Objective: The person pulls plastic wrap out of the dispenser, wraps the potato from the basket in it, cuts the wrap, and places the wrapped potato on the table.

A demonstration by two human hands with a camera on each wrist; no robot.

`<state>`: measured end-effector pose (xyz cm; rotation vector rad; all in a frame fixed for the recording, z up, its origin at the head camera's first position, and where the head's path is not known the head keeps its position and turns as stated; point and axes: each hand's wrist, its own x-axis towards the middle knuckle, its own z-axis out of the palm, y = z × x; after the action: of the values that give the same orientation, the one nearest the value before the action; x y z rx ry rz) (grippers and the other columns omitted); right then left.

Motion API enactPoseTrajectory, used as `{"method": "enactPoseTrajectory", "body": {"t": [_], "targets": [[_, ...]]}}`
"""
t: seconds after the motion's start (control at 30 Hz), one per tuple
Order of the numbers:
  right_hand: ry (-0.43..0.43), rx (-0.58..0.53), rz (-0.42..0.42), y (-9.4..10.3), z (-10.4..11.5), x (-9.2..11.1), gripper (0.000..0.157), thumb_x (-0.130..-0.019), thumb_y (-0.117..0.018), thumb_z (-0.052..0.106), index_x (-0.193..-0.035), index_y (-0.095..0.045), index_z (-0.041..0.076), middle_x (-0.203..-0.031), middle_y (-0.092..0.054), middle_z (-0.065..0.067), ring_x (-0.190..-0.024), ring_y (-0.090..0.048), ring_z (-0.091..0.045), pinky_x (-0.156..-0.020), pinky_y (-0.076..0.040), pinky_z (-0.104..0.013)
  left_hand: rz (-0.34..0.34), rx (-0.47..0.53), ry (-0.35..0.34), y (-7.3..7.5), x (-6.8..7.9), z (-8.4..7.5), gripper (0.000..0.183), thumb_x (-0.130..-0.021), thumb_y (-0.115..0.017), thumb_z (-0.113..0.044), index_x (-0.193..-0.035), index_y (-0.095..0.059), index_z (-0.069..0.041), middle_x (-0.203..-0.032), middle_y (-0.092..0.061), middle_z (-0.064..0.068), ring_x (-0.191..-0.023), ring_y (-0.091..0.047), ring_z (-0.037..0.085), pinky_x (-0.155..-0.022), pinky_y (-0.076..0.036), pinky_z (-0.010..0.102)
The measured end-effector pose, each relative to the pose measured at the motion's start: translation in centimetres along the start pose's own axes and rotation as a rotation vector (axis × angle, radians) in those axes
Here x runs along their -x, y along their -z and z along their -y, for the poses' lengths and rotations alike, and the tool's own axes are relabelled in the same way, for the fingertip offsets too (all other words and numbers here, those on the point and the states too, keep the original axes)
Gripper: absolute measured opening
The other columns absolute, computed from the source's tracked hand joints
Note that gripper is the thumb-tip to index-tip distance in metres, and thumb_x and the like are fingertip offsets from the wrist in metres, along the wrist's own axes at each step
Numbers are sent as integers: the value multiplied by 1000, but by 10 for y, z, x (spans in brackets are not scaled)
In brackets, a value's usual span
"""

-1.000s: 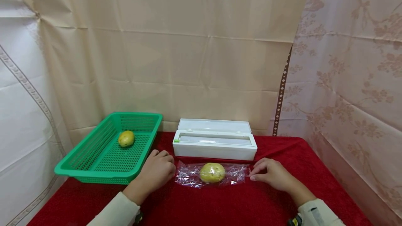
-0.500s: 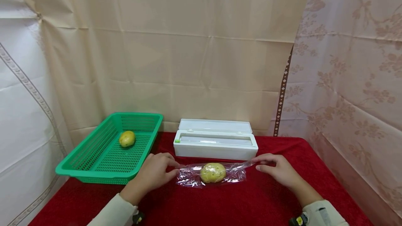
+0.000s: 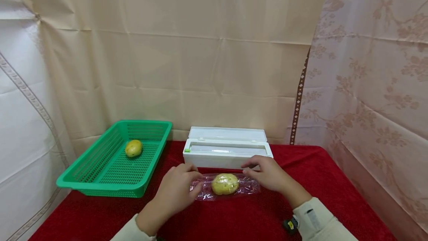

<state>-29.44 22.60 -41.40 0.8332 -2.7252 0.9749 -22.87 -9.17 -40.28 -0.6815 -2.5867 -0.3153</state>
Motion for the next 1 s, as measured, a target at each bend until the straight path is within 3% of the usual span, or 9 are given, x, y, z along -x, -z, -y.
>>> {"method": "enactPoseTrajectory", "body": {"t": [0.1,0.2,0.27,0.33,0.43,0.53,0.7,1.0], "targets": [[52,43,69,-12,12,-14,17,-95,-73,19,-110,-77,11,-102,-76,3,-99,-71,-15,-89,-57,-43,129,292,-3,-5,1,-17,12,-87,-80,-27,-96,-81,-19,-90,-67,-11,-79,-61,5,-71,-52,27],[39,44,138,-21,18,-23,23,-95,-74,18,-115,-74,7,-105,-76,-2,-100,-71,-18,-89,-57,-43,340,760,70,-19,6,-36,14,-91,-74,-16,-103,-77,-10,-87,-69,-10,-77,-62,1,-70,-52,22],[21,6,183,-24,18,-27,27,-95,-73,18,-119,-72,5,-107,-76,-5,-102,-71,-19,-90,-57,-43,473,1074,157,-30,12,-48,21,-92,-70,-9,-111,-71,-2,-88,-72,-2,-80,-68,5,-71,-55,22],[8,-43,219,-27,19,-30,30,-95,-73,18,-120,-70,2,-107,-76,-6,-102,-71,-20,-92,-57,-45,571,1328,291,-40,17,-58,29,-94,-66,-5,-120,-64,7,-94,-73,6,-87,-73,13,-76,-59,26],[7,-86,244,-29,18,-33,31,-94,-73,17,-120,-69,1,-107,-76,-6,-104,-71,-22,-94,-56,-47,602,1574,480,-48,22,-66,37,-97,-61,-3,-129,-52,13,-106,-73,18,-98,-76,27,-86,-61,38],[-3,-105,253,-31,16,-34,31,-94,-72,18,-120,-69,1,-110,-76,-7,-107,-70,-22,-95,-55,-46,557,1669,573,-53,21,-68,42,-98,-58,-3,-133,-44,16,-114,-71,25,-106,-75,33,-94,-59,44],[-24,-116,266,-33,11,-33,32,-93,-72,20,-120,-70,3,-110,-77,-6,-106,-70,-20,-94,-54,-41,538,1693,657,-59,19,-65,42,-102,-51,-5,-135,-39,18,-119,-68,30,-110,-73,39,-97,-58,47],[-30,-92,281,-35,6,-33,25,-90,-73,23,-111,-76,11,-103,-76,3,-97,-67,-14,-86,-53,-37,461,1655,714,-71,14,-57,29,-101,-50,-6,-123,-49,14,-110,-68,23,-107,-74,34,-96,-58,43]]}}
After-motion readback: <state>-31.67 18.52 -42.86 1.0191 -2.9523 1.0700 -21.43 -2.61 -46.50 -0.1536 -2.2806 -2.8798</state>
